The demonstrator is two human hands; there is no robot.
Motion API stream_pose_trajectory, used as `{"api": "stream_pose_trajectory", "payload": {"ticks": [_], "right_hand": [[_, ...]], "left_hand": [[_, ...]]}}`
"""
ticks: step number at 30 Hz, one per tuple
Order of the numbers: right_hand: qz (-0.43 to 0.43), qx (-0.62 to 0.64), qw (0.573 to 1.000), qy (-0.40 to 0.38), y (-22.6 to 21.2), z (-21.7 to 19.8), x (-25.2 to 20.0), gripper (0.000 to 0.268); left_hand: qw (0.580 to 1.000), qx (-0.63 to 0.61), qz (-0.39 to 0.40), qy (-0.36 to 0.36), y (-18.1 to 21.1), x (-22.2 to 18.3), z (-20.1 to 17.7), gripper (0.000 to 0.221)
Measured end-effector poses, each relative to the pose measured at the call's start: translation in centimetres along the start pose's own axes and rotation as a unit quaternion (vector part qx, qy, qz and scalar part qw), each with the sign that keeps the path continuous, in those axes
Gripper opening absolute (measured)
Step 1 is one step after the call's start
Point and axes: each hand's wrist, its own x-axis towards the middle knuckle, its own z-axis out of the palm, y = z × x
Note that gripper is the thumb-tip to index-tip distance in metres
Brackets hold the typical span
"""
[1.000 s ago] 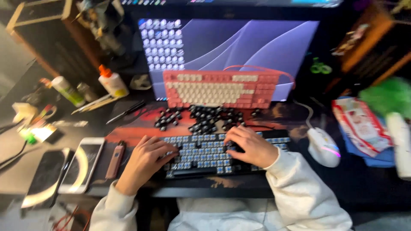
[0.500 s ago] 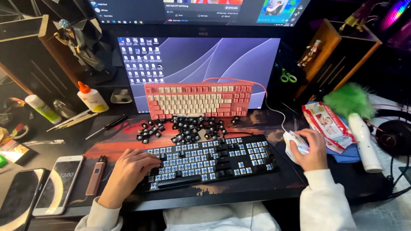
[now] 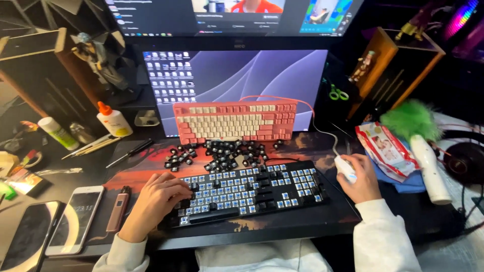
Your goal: Installing or replacing keycaps on a mechanical keyboard base by pressing them onto the switches.
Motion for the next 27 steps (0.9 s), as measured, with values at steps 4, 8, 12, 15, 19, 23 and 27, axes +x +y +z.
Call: {"api": "stream_pose_trajectory", "payload": {"ticks": [4, 8, 12, 15, 19, 23, 27], "right_hand": [[-0.024, -0.022, 0.998, 0.050, 0.7, 0.3, 0.0, 0.056], [-0.009, -0.038, 0.999, 0.036, 1.4, 0.7, 0.0, 0.057], [-0.026, -0.022, 0.999, 0.004, 0.9, 0.5, -0.1, 0.060], [-0.037, -0.009, 0.999, -0.016, 0.6, 0.6, -0.1, 0.062], [-0.022, -0.012, 1.000, -0.020, 0.4, 0.5, 0.0, 0.063], [0.006, -0.017, 1.000, -0.018, 0.3, 0.5, -0.1, 0.061], [-0.004, -0.018, 1.000, -0.012, 0.6, 0.8, -0.1, 0.061]], "left_hand": [[0.998, -0.062, -0.006, 0.002, 0.6, 0.1, -0.8, 0.008], [0.992, -0.111, 0.024, 0.047, 0.6, -0.1, -0.6, 0.014], [0.993, -0.090, 0.031, 0.072, 0.2, -0.3, 0.2, 0.012], [0.992, -0.110, -0.001, 0.068, 0.6, -0.3, -0.2, 0.008], [0.992, -0.111, -0.008, 0.053, 0.3, -0.2, -0.2, 0.009], [0.995, -0.075, 0.024, 0.065, -0.2, -0.6, 0.4, 0.012], [0.996, -0.063, 0.024, 0.059, -0.4, -0.7, 0.7, 0.013]]}}
